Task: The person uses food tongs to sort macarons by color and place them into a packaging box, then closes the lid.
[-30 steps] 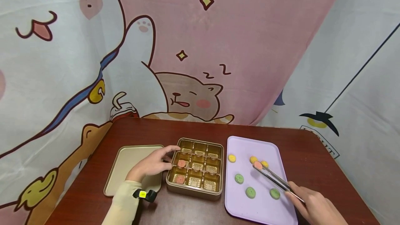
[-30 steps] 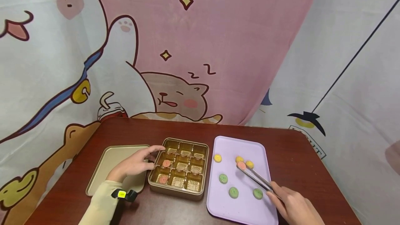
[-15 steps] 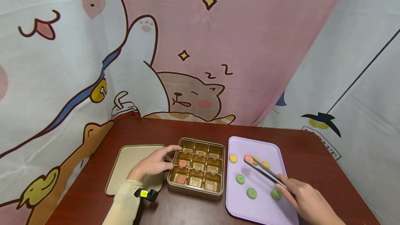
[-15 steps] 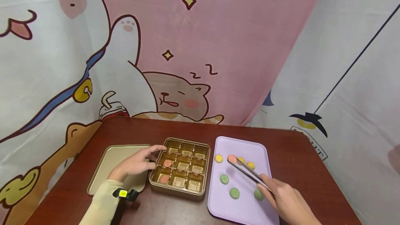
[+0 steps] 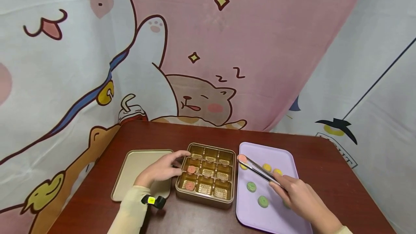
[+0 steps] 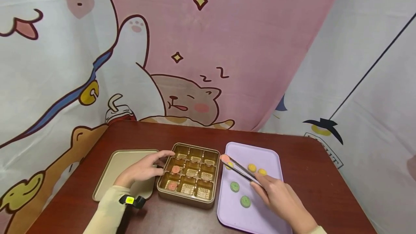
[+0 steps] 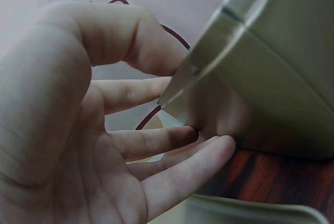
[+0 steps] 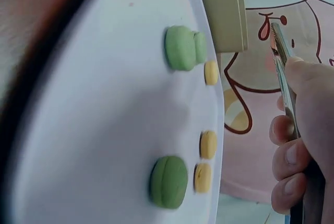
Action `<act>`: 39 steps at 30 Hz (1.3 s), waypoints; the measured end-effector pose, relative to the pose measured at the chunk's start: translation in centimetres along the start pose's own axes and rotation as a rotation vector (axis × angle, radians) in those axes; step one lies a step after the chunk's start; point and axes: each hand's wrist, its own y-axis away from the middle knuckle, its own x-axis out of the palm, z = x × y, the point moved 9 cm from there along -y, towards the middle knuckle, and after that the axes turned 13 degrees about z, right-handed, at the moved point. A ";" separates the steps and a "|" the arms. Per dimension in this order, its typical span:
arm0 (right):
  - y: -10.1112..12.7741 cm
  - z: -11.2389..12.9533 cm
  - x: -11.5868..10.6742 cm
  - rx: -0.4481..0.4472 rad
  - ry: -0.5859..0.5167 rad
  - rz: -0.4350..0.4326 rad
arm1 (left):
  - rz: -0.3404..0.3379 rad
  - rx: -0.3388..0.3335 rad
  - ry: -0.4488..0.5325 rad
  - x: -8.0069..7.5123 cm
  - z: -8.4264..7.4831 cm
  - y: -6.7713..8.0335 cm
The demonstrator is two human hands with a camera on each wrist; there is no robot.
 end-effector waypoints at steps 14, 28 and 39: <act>-3.7 2.8 0.5 -0.155 -0.051 0.002 | -0.001 0.001 -0.025 -0.1 0.1 -0.2; -7.6 5.1 1.7 -0.213 -0.052 0.038 | -0.001 -0.005 -0.012 -0.2 0.2 -0.1; -10.1 7.6 2.4 -0.229 -0.001 0.071 | -0.002 -0.012 0.002 0.0 0.2 -0.1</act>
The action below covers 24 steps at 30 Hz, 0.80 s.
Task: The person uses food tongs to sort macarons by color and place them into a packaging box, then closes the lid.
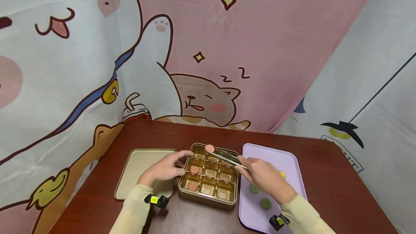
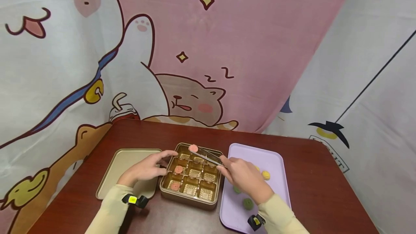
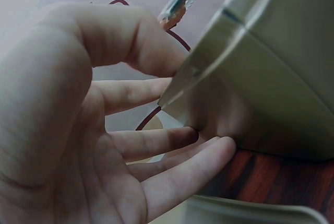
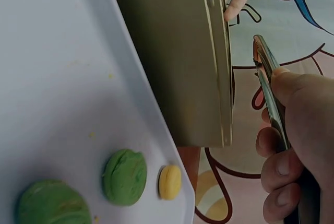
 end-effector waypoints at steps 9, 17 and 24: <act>-1.4 0.7 -0.1 -0.008 0.033 0.019 | -0.002 -0.003 -0.011 -0.1 0.1 -0.2; -1.6 0.6 -0.1 0.032 0.019 0.041 | 0.004 0.002 -0.007 0.0 0.1 -0.1; -1.4 0.6 -0.1 0.019 0.008 0.033 | 0.001 0.002 -0.015 -0.1 0.2 0.0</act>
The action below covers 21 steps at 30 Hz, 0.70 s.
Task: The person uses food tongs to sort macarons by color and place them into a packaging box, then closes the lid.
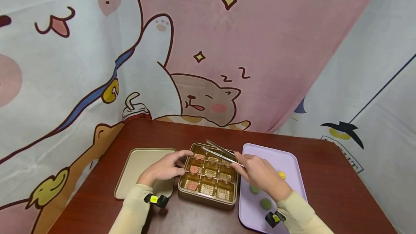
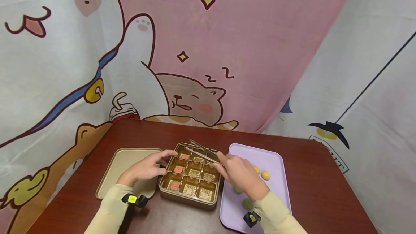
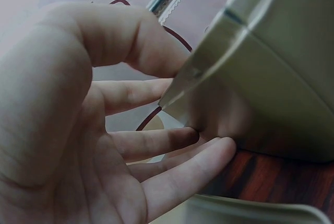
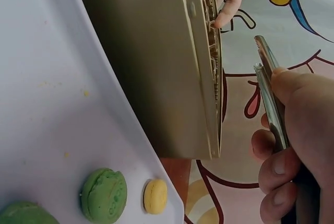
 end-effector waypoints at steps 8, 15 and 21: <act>0.6 -0.3 0.0 0.011 -0.018 -0.003 | -0.001 -0.001 -0.006 0.0 0.0 0.0; 1.5 -1.0 -0.4 0.014 -0.031 -0.017 | 0.005 -0.014 0.004 0.1 0.1 0.1; 2.8 -2.0 -1.0 0.024 -0.025 -0.040 | 0.001 -0.025 -0.015 0.0 0.1 0.2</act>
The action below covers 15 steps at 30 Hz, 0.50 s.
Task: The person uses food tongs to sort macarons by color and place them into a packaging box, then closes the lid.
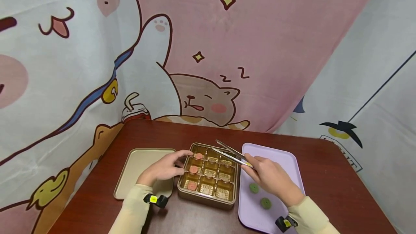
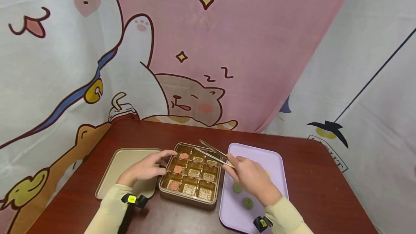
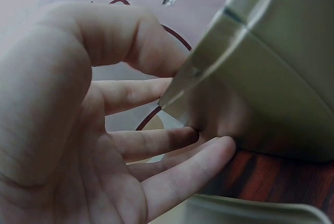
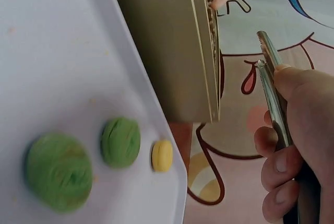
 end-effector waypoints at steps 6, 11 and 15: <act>2.0 -1.4 -0.8 0.018 -0.016 -0.027 | -0.005 0.020 0.007 0.0 -0.1 -0.1; 3.7 -2.9 -1.2 0.072 -0.002 -0.024 | 0.001 0.026 0.025 0.1 -0.2 0.0; 5.2 -4.3 -1.3 0.146 0.005 -0.007 | -0.009 0.018 0.026 0.0 -0.1 -0.1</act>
